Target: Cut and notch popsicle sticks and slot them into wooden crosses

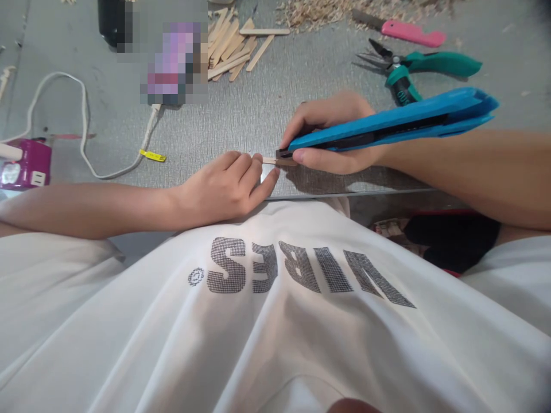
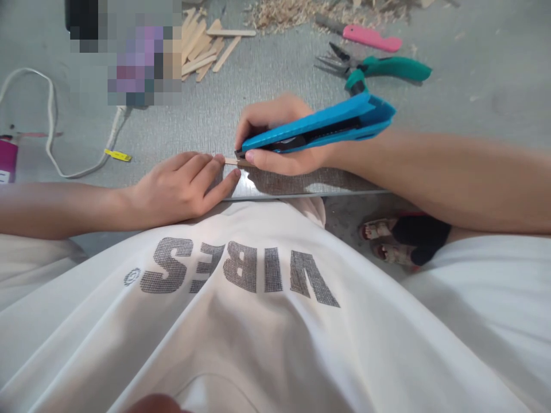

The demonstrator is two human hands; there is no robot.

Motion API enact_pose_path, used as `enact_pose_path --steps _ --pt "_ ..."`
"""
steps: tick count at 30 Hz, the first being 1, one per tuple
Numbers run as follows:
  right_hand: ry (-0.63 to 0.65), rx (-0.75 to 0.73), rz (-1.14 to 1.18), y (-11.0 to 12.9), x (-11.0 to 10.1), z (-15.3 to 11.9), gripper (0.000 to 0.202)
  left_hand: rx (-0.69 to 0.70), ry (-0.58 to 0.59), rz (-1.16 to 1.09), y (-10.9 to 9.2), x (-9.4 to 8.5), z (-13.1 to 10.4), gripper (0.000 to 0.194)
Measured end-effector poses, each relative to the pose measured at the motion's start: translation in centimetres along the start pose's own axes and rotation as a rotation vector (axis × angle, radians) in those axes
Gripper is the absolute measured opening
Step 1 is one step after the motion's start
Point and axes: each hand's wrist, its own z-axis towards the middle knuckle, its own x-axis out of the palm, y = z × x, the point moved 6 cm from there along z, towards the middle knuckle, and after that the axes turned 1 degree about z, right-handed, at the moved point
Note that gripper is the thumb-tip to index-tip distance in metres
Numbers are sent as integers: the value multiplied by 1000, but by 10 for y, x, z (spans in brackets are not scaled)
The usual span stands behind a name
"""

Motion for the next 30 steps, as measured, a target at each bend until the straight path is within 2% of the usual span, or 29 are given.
enact_pose_path --steps 6,14,18,22,30 --pt "1 0 7 -1 4 0 18 -19 40 -73 1 6 -1 56" --pt "-2 -13 -45 -5 6 0 21 17 6 24 0 3 1 51" --pt "2 -51 -78 -3 7 0 18 -14 42 -89 2 7 0 55" --pt "48 -50 -217 0 9 0 20 -41 74 -153 3 8 -1 56" --pt "25 6 -169 3 12 4 17 -76 50 -28 1 -1 3 52"
